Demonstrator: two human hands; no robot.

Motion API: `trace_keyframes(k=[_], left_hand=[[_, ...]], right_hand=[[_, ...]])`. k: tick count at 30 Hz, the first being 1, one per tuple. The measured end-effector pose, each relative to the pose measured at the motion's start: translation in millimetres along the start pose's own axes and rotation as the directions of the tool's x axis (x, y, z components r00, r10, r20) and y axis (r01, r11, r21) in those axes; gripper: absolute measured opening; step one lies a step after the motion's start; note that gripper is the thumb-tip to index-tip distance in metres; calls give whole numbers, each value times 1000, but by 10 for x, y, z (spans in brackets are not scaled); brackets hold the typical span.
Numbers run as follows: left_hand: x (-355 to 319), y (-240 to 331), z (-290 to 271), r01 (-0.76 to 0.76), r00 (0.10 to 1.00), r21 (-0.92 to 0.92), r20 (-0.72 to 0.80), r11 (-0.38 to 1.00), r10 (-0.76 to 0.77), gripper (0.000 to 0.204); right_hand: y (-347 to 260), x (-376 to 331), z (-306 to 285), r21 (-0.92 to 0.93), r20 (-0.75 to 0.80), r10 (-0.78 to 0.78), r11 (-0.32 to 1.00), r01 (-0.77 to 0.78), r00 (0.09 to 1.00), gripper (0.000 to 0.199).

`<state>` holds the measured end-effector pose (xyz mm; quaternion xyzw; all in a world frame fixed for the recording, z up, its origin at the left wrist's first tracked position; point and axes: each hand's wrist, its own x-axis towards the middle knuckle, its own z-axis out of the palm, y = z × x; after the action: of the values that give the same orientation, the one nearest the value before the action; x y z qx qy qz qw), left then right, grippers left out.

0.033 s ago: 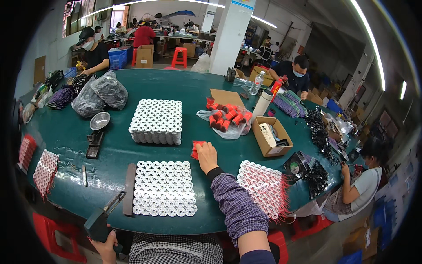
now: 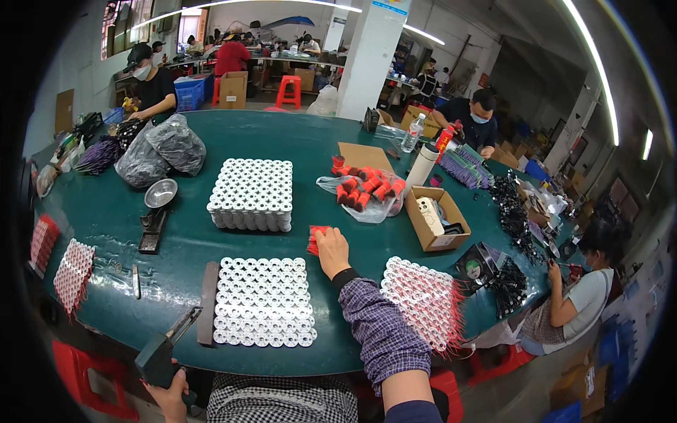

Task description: The person solders wires onto circular LED boards using a soldering tool. The person then moves the assembled boards aside and solders wires onto a new set of LED boards.

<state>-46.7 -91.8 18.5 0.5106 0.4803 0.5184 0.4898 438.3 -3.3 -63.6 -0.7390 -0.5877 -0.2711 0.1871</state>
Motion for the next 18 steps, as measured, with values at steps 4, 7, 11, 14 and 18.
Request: trace_keyframes(k=[4, 7, 11, 14, 18], left_hand=[[5, -29, 4, -4, 1000, -2, 0, 1000, 4, 33], [20, -8, 70, -15, 1000, 22, -2, 1000, 15, 33], [18, -31, 85, -1, 999, 24, 41, 1000, 0, 33], [17, -26, 116, 20, 999, 28, 38, 999, -21, 33], [24, -195, 81, -3, 1000, 24, 17, 1000, 2, 38]], right_hand=[[-28, -34, 56, 51, -18, 44, 998, -43, 999, 3], [-29, -38, 92, 37, -25, 75, 997, -74, 997, 3], [-38, -49, 71, -1, -13, 90, 996, -90, 996, 5], [-30, -79, 28, -1, -33, 86, 996, -86, 996, 5], [-29, -101, -4, 20, -48, 89, 996, -88, 995, 4]])
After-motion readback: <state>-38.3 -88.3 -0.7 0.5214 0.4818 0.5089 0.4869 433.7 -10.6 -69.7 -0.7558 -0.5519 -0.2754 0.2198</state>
